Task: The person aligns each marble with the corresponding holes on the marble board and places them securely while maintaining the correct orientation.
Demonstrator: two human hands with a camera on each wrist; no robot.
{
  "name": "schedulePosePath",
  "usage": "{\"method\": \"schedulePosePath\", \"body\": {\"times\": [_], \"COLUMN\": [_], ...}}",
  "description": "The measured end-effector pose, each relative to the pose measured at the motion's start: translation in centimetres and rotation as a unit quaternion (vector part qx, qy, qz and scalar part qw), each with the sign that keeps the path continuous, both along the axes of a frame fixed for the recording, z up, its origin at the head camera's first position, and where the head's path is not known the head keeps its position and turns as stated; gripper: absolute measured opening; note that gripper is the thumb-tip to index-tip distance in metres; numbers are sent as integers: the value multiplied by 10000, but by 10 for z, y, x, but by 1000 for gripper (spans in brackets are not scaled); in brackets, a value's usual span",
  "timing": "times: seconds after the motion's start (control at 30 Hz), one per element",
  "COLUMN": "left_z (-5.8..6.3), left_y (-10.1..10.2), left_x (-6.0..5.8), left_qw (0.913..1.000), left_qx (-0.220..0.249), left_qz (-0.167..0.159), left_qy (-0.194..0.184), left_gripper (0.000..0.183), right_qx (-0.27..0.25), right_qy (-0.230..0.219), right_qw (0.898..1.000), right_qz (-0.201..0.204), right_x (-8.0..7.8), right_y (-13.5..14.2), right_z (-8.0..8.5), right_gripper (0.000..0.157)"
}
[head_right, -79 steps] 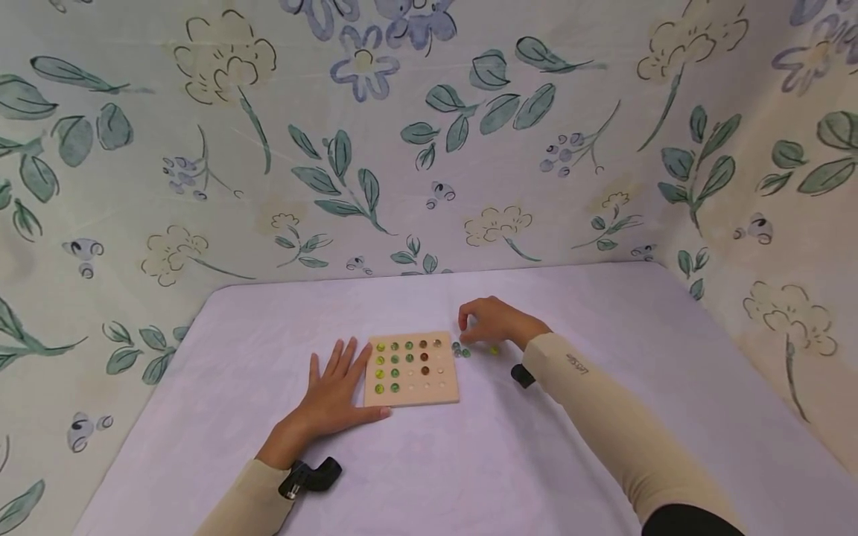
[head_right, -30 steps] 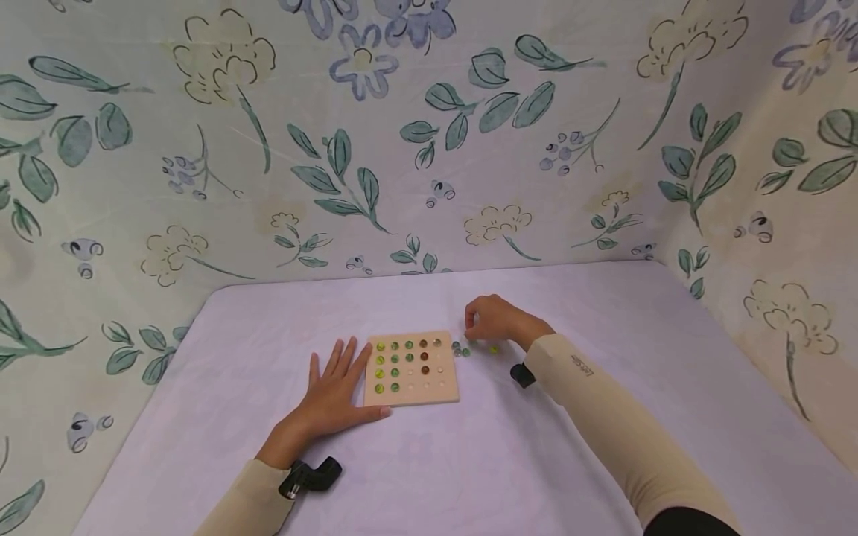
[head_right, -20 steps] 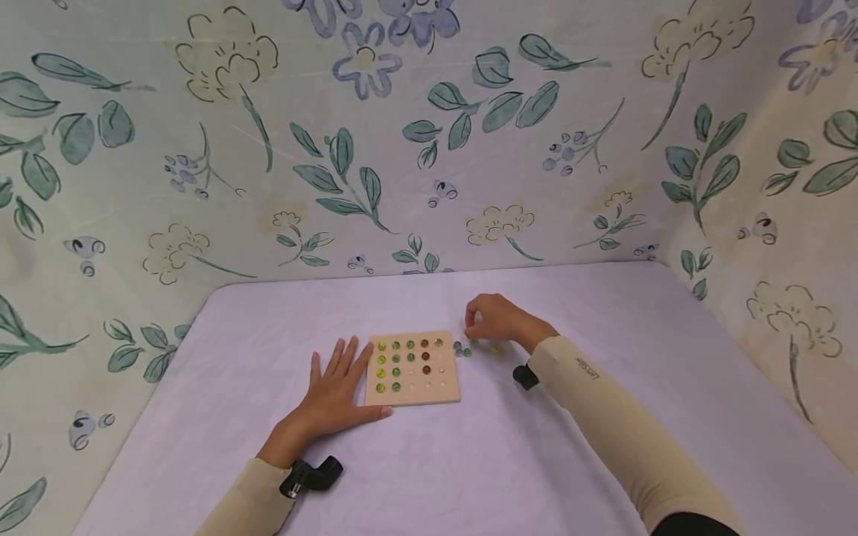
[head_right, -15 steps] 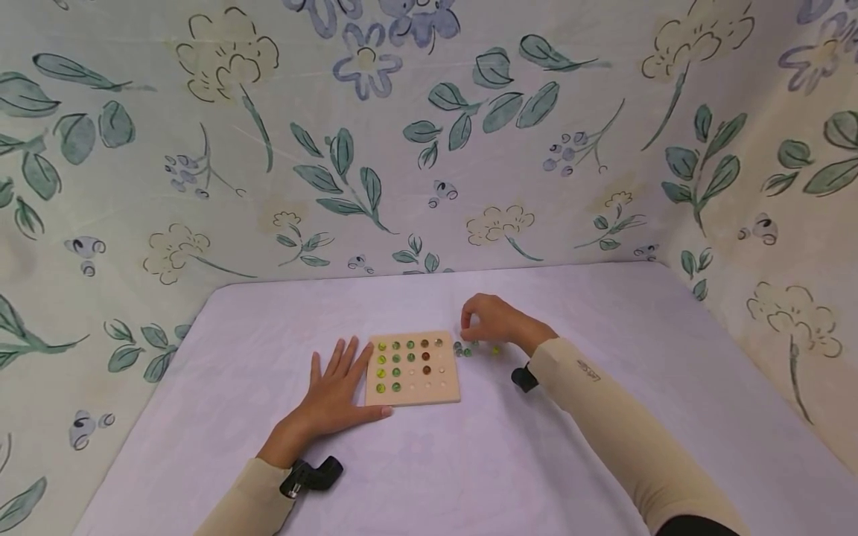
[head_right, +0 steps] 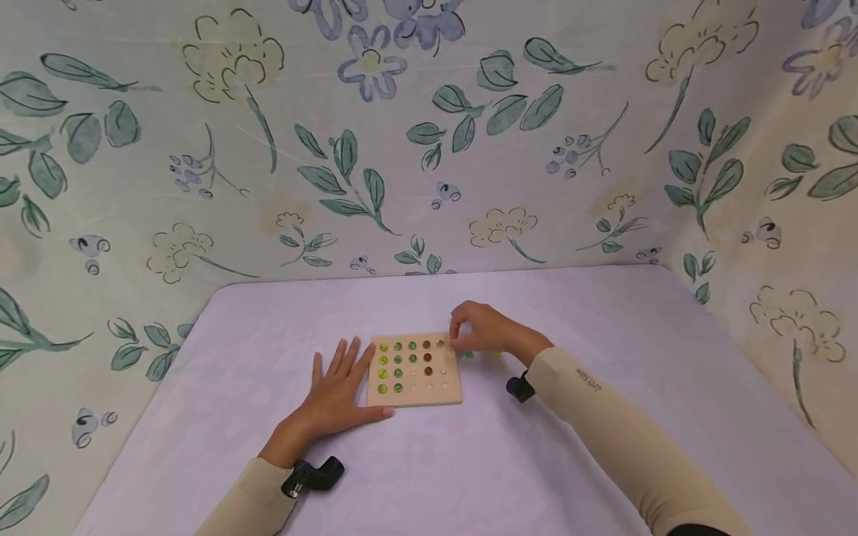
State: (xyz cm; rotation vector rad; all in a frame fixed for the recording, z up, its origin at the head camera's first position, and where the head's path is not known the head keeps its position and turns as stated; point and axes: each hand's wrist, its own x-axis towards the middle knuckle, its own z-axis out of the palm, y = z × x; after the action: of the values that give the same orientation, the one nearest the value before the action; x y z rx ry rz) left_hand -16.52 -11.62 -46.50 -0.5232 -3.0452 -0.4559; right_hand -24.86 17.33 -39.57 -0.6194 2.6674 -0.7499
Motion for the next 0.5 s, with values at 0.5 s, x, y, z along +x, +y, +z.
{"method": "schedulePosePath", "body": {"times": [0.5], "left_z": [1], "left_y": [0], "left_x": [1], "left_qw": [10000], "left_qx": [-46], "left_qz": [6], "left_qy": [25], "left_gripper": [115], "right_qx": [42], "right_qy": [-19], "right_qw": [9991], "right_qz": [422], "right_x": [4], "right_y": [-7], "right_z": [-1], "right_gripper": [7]}}
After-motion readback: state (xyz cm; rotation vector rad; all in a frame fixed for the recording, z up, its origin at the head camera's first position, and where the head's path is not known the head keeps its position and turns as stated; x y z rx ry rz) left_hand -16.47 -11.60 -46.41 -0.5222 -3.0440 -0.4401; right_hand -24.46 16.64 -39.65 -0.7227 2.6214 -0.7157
